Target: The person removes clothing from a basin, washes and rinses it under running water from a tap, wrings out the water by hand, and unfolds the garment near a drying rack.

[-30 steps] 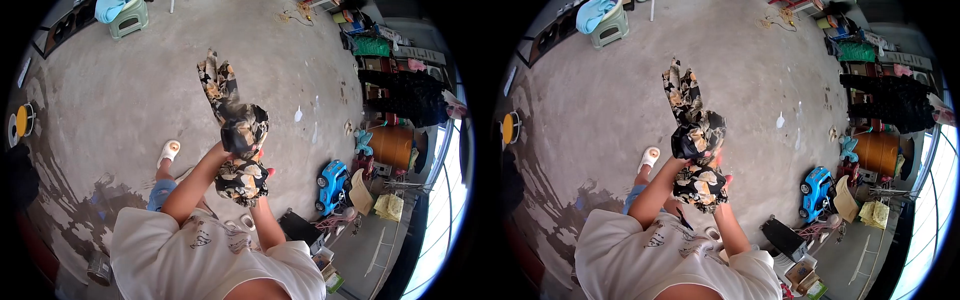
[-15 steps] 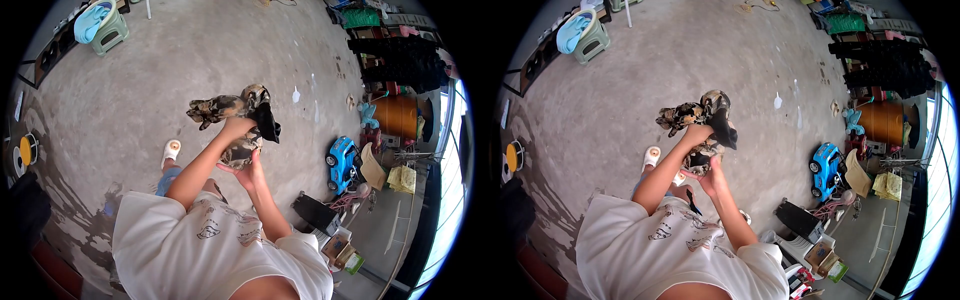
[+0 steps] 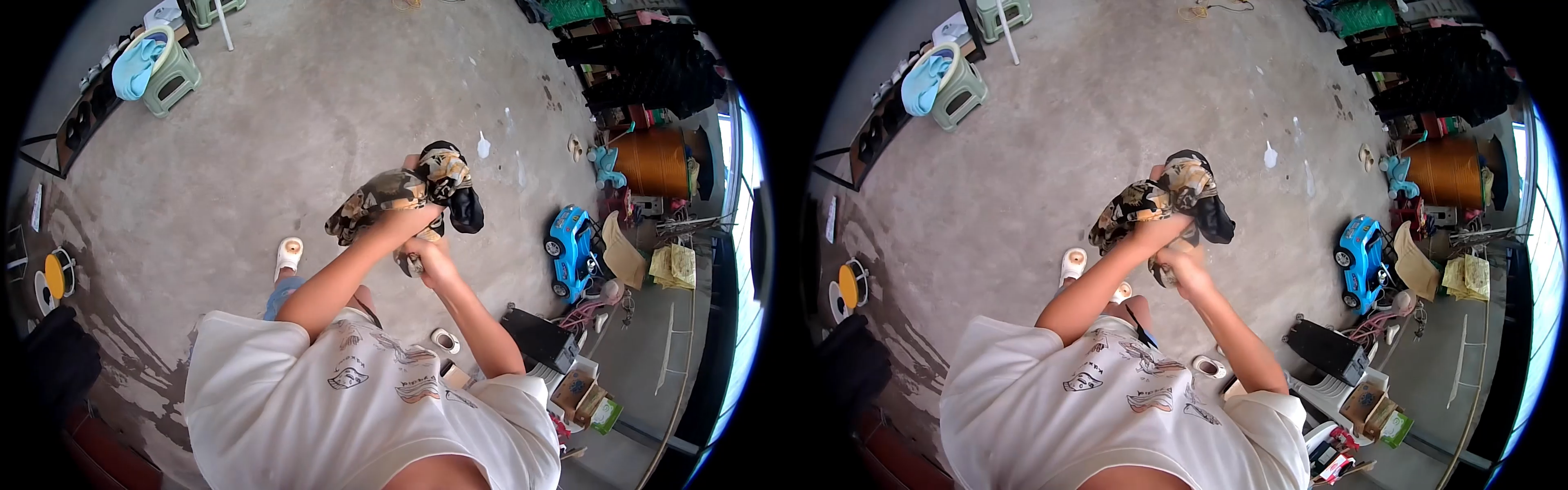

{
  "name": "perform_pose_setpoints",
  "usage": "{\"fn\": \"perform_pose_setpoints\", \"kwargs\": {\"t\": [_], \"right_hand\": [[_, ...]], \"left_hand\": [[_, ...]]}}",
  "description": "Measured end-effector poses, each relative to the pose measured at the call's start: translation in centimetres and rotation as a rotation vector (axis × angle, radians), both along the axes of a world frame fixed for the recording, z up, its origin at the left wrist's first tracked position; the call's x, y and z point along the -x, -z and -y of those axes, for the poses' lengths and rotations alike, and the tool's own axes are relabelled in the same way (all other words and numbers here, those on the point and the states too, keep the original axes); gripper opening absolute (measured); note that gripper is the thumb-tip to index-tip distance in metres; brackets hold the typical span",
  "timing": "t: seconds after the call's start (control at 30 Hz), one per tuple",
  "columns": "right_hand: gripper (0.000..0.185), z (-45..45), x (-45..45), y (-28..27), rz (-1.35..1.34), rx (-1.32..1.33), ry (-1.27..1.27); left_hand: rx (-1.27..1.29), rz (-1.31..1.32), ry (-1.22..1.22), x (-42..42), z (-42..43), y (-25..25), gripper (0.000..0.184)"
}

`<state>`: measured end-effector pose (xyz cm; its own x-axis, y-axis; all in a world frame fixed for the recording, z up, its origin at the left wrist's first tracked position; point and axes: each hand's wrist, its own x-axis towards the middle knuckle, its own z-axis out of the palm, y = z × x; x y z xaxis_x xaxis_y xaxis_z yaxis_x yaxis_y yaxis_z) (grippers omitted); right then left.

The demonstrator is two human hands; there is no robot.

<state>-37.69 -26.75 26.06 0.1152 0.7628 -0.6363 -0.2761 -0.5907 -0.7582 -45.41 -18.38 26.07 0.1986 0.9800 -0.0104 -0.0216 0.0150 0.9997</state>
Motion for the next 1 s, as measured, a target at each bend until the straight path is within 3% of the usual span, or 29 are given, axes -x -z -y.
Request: {"fn": "perform_pose_setpoints", "kwargs": {"t": [0.03,0.07,0.13,0.2,0.3,0.33,0.4,0.47,0.5,0.57,0.6,0.67,0.8,0.87,0.9,0.93,1.0], "right_hand": [[0.036,0.3,0.1,0.2,0.146,-0.052,-0.039],[0.034,0.4,0.4,0.2,0.289,-0.106,-0.069],[0.037,-0.9,0.3,-0.8,0.660,-0.470,-0.194],[0.031,-1.8,-1.5,0.5,0.801,-0.670,-0.304],[0.023,-2.0,-5.9,0.9,1.018,-0.833,-0.513],[0.025,-1.1,-8.3,2.0,1.026,-0.517,-0.741],[0.028,1.1,-10.9,1.8,1.236,-0.616,-0.849],[0.031,3.8,-11.5,0.4,1.110,-0.544,-0.754],[0.038,5.0,-11.4,-0.4,1.018,-0.463,-0.500],[0.059,7.1,-10.2,-3.8,0.746,-0.222,0.069],[0.066,7.7,-9.3,-2.9,0.811,-0.323,0.256],[0.065,7.4,-7.8,-1.7,0.680,-0.540,0.669],[0.059,6.6,-10.1,-2.4,0.485,-0.779,0.847],[0.053,7.3,-12.8,-3.5,0.133,-0.664,0.420],[0.044,7.4,-13.1,-3.9,-0.057,-0.688,0.455],[0.044,7.9,-13.2,-4.6,-0.054,-0.685,0.450],[0.041,8.1,-13.2,-5.9,-0.471,-0.472,0.594]], "left_hand": [[-0.007,0.128,0.082,-0.5,0.4,0.0,0.050],[-0.200,-0.023,0.145,-0.3,0.6,-0.8,0.047],[-0.450,-0.142,0.216,-0.9,0.4,-2.2,0.046],[-0.540,-0.121,0.248,-2.0,0.0,-3.1,0.039],[-0.591,-0.401,0.526,-4.2,0.3,-2.7,0.041],[-0.602,-0.377,0.478,-5.3,1.2,0.0,0.052],[-0.409,-0.536,0.662,-5.9,2.8,-2.9,0.055],[-0.317,-0.525,0.610,-7.8,4.2,-3.5,0.043],[-0.337,-0.532,0.624,-8.7,4.6,-3.7,0.043],[0.466,0.431,0.282,-11.3,5.4,-4.5,0.020],[0.614,0.496,0.227,-12.0,5.5,-5.9,0.018],[0.663,0.654,0.203,-14.3,5.4,-5.8,0.018],[0.623,0.727,0.006,-17.3,5.8,-7.5,0.022],[0.724,1.080,-0.017,-17.8,6.0,-8.5,0.028],[0.729,1.113,0.021,-18.1,6.1,-8.2,0.028],[0.739,1.145,0.055,-18.3,6.3,-7.8,0.029],[0.736,1.131,0.010,-19.1,6.4,-7.9,0.028]]}}
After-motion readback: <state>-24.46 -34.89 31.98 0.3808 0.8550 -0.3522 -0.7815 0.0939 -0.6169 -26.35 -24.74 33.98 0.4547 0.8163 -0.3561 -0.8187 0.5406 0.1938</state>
